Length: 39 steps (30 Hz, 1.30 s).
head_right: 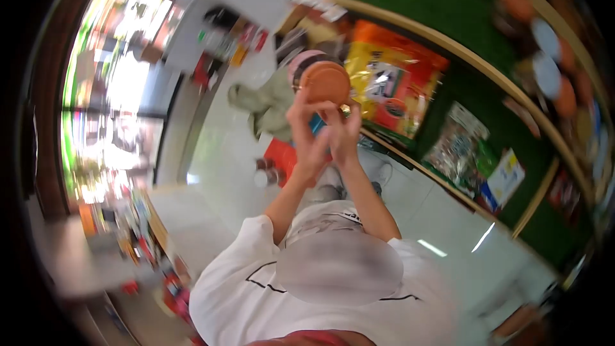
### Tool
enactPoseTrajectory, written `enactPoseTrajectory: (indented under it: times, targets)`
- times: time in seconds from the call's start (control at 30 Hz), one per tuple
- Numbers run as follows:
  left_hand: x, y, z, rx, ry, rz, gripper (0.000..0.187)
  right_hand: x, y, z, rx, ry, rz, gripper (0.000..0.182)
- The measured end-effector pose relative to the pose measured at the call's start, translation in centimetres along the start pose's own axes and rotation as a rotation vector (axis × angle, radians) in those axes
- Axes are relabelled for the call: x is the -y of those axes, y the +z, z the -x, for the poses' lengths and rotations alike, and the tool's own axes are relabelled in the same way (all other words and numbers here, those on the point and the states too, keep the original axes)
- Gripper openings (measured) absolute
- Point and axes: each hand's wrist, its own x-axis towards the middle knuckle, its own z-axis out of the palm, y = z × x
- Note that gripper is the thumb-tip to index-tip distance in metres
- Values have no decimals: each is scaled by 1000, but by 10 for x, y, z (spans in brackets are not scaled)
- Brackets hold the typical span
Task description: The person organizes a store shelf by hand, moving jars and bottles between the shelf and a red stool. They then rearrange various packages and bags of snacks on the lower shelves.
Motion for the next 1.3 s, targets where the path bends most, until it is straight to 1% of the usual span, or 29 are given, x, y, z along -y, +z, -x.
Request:
enactPoseTrajectory:
  times: [0.03,0.1,0.2,0.23,0.27,0.33,0.4,0.43,0.5,0.53,0.57,0.6,0.63,0.67,0.73,0.77,0.83,0.87,0.97,1.07,1.1,1.2,1.23,1.27,1.3]
  targets:
    - [9,-14,12,-5,-15,-181,69,-17,1,1,52,40,52,42]
    - [22,-30,32,-79,-148,-253,66,-51,-2,2,131,97,154,44]
    - [74,-43,75,-357,-147,-109,65,-101,-9,-4,202,37,267,49]
    - [95,-53,94,-344,-149,-63,68,-112,-3,-3,186,60,205,52]
    - [105,-69,103,-341,-133,-119,69,-122,-3,-5,223,26,200,51]
    - [144,-92,98,-330,-51,-208,70,-137,-10,-20,317,-29,296,50]
    - [188,-105,87,-235,-180,60,69,-167,-32,-35,303,-45,468,50]
    - [225,-111,69,-198,-228,184,69,-183,-39,-47,314,-53,545,49]
    - [281,-130,47,-164,-316,391,68,-205,-43,-61,198,-19,541,50]
    - [291,-137,56,-206,-363,425,69,-220,-47,-66,141,19,525,50]
    - [290,-139,72,-243,-428,456,70,-227,-42,-63,161,77,541,48]
    - [285,-147,91,-273,-503,492,71,-237,-37,-57,240,78,652,51]
    - [284,-161,107,-307,-552,545,80,-247,-31,-39,255,101,809,55]
    - [287,-173,122,-367,-598,564,83,-256,-14,-30,290,101,967,59]
    - [293,-189,163,-486,-670,614,90,-285,-20,-16,423,109,1160,65]
    - [296,-203,182,-471,-724,579,95,-301,-29,-4,484,116,1258,68]
    - [305,-217,226,-534,-749,468,93,-336,-50,20,420,349,1057,70]
    - [310,-224,237,-563,-761,412,92,-354,-45,26,383,460,953,70]
    - [320,-224,271,-717,-827,429,85,-393,-38,43,180,783,701,72]
    - [358,-206,298,-768,-1005,322,79,-438,-71,22,182,876,810,74]
    - [373,-204,303,-763,-1070,336,77,-456,-81,14,202,849,916,76]
    - [402,-202,294,-1123,-1415,990,77,-509,-111,-13,544,558,1282,77]
    - [428,-185,317,-1176,-1314,1139,75,-526,-124,-20,575,517,1309,77]
    - [445,-179,322,-1220,-1318,1150,69,-540,-136,-27,607,473,1335,77]
    - [468,-168,338,-1230,-1335,1233,70,-551,-136,-31,564,517,1326,74]
